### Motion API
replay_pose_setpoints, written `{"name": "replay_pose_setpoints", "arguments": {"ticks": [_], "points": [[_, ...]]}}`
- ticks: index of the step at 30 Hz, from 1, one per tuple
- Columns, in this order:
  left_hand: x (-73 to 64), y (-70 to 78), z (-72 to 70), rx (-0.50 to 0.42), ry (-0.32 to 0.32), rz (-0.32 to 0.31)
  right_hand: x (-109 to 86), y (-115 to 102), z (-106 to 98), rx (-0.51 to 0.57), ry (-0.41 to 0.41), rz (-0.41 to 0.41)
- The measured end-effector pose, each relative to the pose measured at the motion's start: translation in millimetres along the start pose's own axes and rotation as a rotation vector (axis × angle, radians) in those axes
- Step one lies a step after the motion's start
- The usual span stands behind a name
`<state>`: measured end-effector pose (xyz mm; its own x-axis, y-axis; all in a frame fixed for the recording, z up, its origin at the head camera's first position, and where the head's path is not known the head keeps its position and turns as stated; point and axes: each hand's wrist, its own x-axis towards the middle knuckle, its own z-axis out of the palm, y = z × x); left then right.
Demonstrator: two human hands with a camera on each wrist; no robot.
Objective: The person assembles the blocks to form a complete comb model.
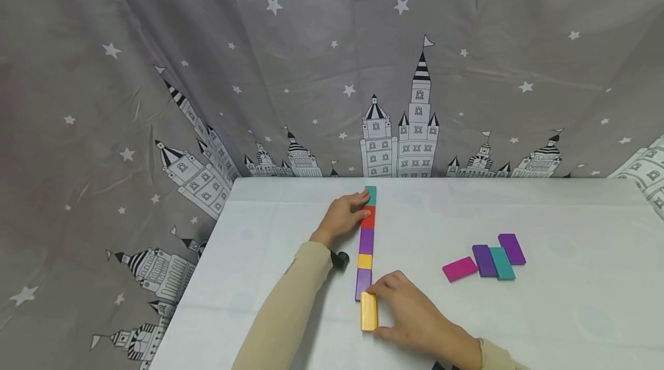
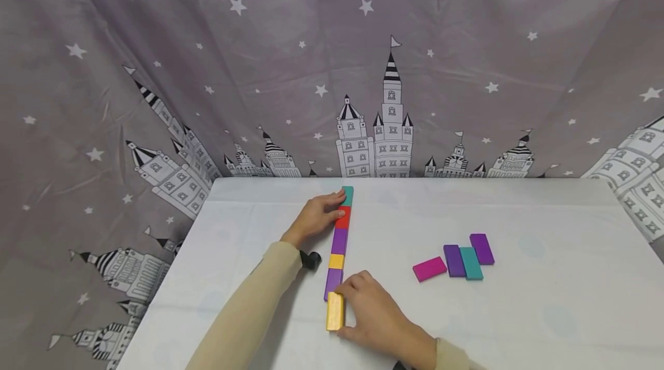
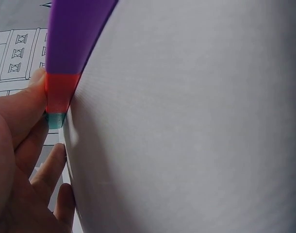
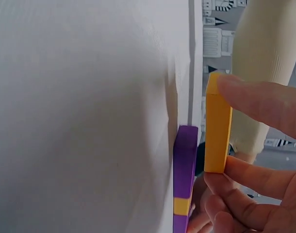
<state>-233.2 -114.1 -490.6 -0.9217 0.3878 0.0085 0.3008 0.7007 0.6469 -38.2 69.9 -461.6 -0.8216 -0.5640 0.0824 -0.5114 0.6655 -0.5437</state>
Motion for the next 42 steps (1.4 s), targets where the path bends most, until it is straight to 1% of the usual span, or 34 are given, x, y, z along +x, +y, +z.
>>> {"name": "replay_pose_setpoints", "arguments": {"ticks": [1, 8, 12, 20, 23, 28, 33, 38, 42], "points": [[0.0, 0.1, -0.1, -0.002, 0.0, -0.001, -0.1, -1, 1, -0.006, 0.008, -0.01], [0.0, 1.1, -0.7, -0.003, -0.001, -0.003, -1.0, -4, 9, -0.02, -0.023, -0.021], [-0.1, 1.0, -0.5, -0.001, -0.004, -0.005, -0.4, -5, 14, -0.04, -0.028, -0.037], [-0.2, 1.2, -0.9, -0.006, -0.002, -0.008, 0.9, -6, 15, -0.063, -0.1, 0.004], [0.1, 1.5, -1.0, -0.005, -0.003, -0.006, -0.5, -6, 15, -0.061, -0.09, 0.01], [-0.1, 1.6, -0.7, -0.006, -0.005, -0.009, -3.8, -4, 16, -0.049, -0.04, -0.004], [-1.3, 1.3, 0.2, -0.017, 0.002, -0.006, -3.4, -6, 18, -0.044, -0.058, -0.005], [-1.2, 1.2, 0.7, -0.024, -0.001, -0.003, -1.1, -8, 18, -0.07, -0.091, 0.043], [0.3, 1.0, 0.8, -0.029, 0.002, 0.001, 1.1, -8, 17, -0.085, -0.083, 0.055]]}}
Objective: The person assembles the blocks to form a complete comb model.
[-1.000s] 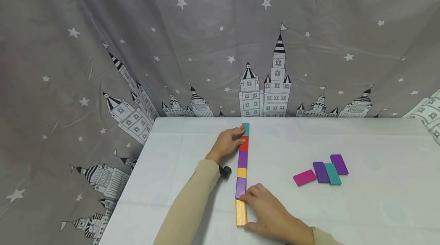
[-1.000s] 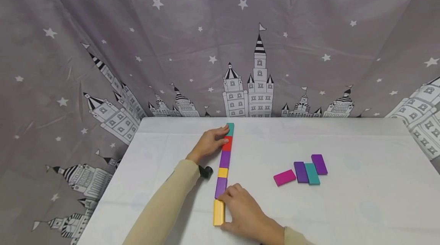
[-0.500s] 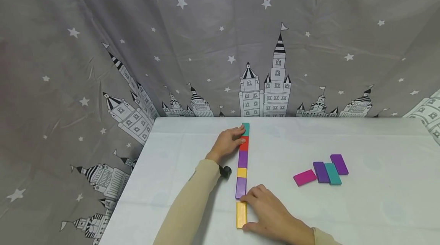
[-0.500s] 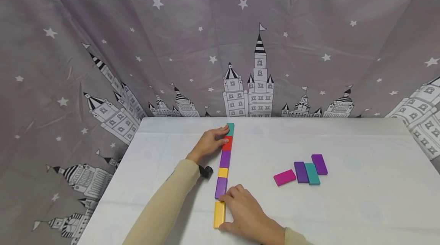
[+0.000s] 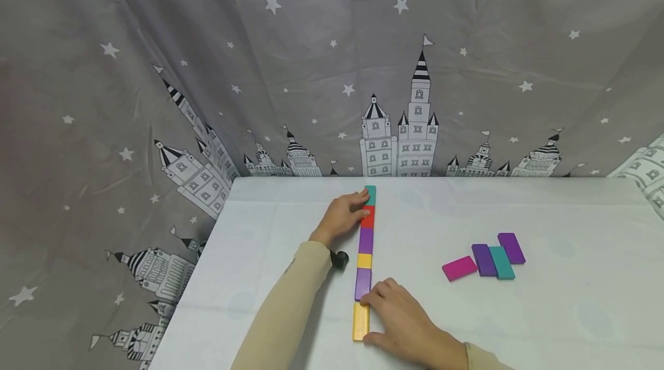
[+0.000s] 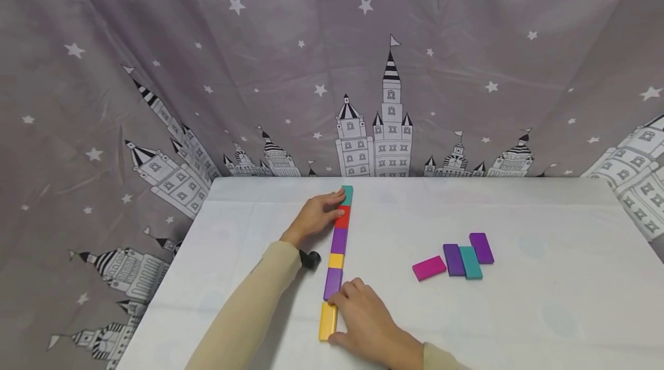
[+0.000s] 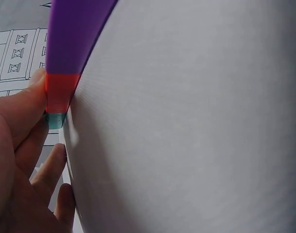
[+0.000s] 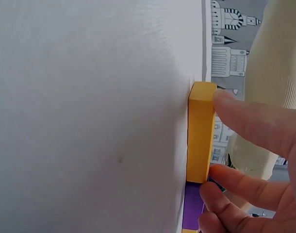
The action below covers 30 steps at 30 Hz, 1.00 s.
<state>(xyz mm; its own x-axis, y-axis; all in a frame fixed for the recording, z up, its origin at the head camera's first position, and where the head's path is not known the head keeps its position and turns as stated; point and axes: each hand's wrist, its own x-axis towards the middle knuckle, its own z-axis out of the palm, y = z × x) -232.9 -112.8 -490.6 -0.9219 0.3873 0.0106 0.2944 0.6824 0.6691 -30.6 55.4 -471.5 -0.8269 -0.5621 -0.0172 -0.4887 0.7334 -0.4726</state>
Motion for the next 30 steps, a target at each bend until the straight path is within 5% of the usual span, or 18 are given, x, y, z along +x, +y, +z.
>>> {"name": "replay_pose_setpoints", "arguments": {"ticks": [20, 30], "points": [[0.2, -0.6, -1.2, 0.019, 0.002, 0.005, -0.4, 2, -6, 0.064, 0.059, 0.004], [0.9, -0.4, -0.6, 0.035, -0.003, -0.005, -8.8, 29, -39, 0.189, 0.182, 0.225]]}}
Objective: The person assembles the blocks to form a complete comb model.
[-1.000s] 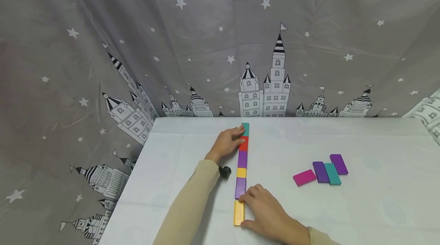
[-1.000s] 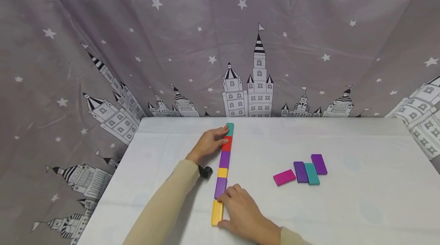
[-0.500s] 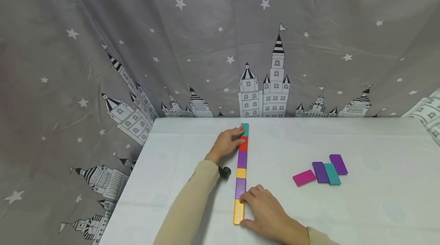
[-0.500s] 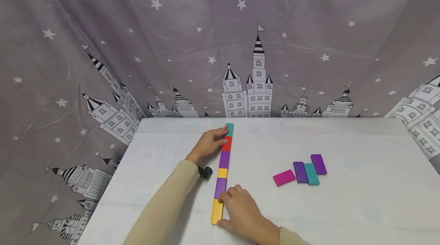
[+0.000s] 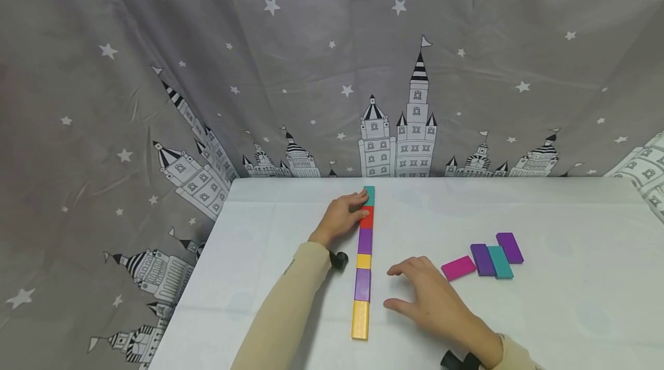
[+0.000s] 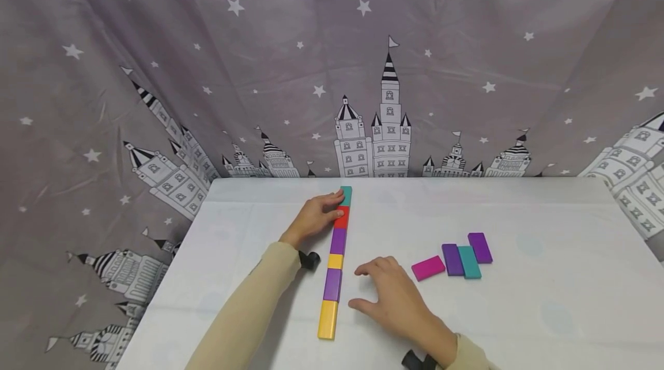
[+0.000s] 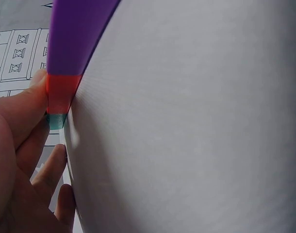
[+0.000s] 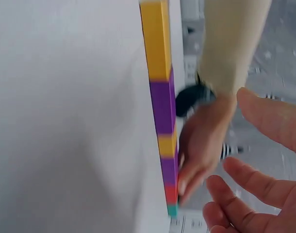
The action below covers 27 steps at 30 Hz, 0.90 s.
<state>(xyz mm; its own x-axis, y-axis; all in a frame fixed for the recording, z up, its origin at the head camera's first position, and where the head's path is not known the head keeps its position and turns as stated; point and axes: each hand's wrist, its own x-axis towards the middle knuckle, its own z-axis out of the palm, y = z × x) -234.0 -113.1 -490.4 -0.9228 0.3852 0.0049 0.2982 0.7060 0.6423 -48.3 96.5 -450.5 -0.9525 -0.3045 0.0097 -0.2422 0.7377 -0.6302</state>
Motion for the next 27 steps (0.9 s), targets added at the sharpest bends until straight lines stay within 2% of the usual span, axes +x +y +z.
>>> {"name": "replay_pose_setpoints", "arguments": {"ticks": [3, 11, 20, 27], "points": [[0.0, -0.3, -0.1, -0.001, -0.001, 0.005, -1.1, 12, -11, -0.002, 0.059, 0.025], [0.5, -0.8, -0.2, -0.014, -0.003, 0.006, -7.7, 50, -36, 0.002, 0.171, 0.009], [-0.1, -1.5, -0.3, -0.012, -0.005, 0.009, -14.0, 81, -57, 0.022, 0.182, -0.034], [0.3, -0.9, -0.4, 0.0, -0.007, 0.011, -16.9, 105, -66, 0.009, 0.199, -0.052]]}}
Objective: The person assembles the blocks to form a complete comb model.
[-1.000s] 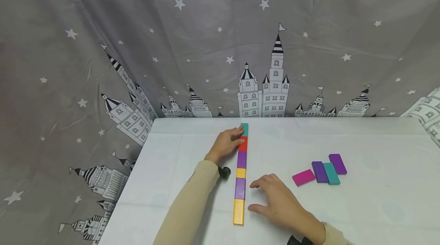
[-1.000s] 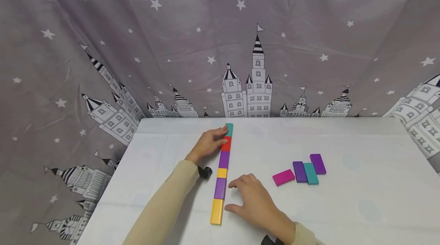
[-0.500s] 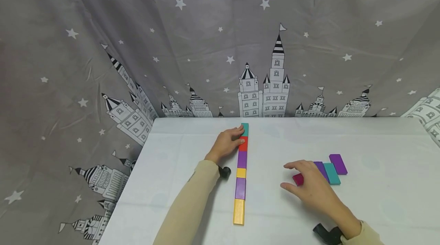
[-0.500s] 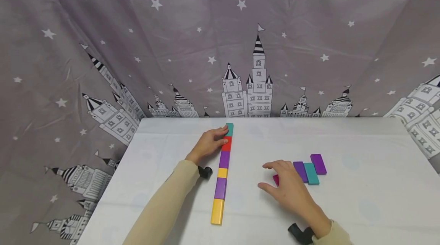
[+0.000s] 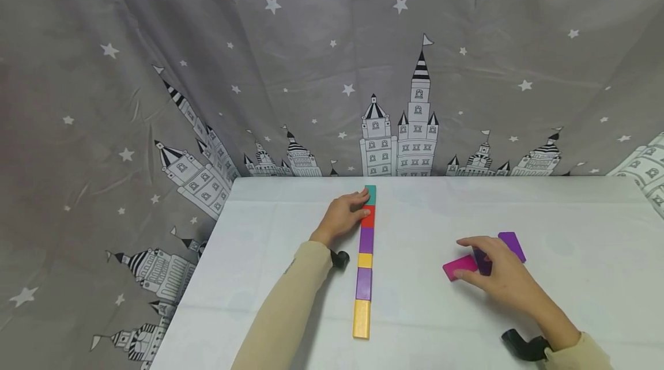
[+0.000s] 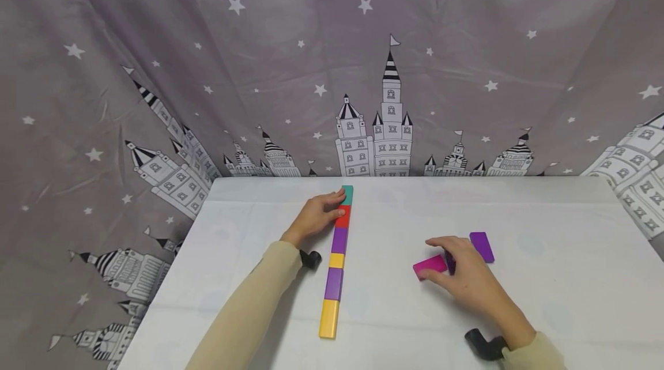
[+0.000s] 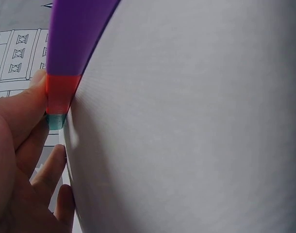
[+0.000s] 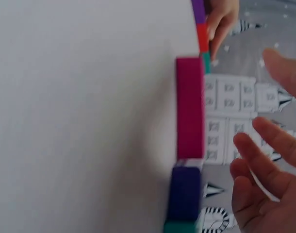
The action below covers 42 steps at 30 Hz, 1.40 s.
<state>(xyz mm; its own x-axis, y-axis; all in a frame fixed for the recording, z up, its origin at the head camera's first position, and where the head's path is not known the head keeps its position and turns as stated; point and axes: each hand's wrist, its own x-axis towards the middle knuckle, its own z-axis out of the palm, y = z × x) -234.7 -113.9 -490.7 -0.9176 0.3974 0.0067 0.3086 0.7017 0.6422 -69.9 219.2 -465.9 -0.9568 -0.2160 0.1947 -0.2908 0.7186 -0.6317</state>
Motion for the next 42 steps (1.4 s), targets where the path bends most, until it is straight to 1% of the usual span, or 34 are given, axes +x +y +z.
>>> {"name": "replay_pose_setpoints", "arguments": {"ticks": [6, 11, 18, 22, 30, 35, 37, 42], "points": [[-0.7, 1.2, -2.0, -0.011, 0.017, 0.01, 2.0, 17, -4, -0.042, -0.034, -0.024], [-1.7, 0.5, -1.4, -0.02, 0.014, 0.008, 3.9, 24, -6, -0.079, -0.074, -0.042], [-0.4, 0.6, -1.0, -0.029, 0.016, -0.009, 6.1, 26, -7, -0.131, -0.086, -0.072], [-1.0, 0.5, -0.5, -0.034, 0.011, -0.015, 7.0, 26, -8, -0.142, -0.114, -0.063], [-3.0, -1.4, 2.0, -0.033, 0.006, -0.012, 7.5, 26, -6, -0.192, -0.145, -0.108], [-3.4, -2.3, 3.0, -0.031, 0.011, -0.006, 7.3, 26, -5, -0.201, -0.145, -0.108], [-3.0, -2.1, 2.6, -0.029, 0.013, -0.006, 7.6, 26, -5, -0.201, -0.137, -0.119], [-2.1, -2.4, 1.7, -0.024, 0.014, -0.001, 7.4, 25, -5, -0.19, -0.122, -0.109]]}}
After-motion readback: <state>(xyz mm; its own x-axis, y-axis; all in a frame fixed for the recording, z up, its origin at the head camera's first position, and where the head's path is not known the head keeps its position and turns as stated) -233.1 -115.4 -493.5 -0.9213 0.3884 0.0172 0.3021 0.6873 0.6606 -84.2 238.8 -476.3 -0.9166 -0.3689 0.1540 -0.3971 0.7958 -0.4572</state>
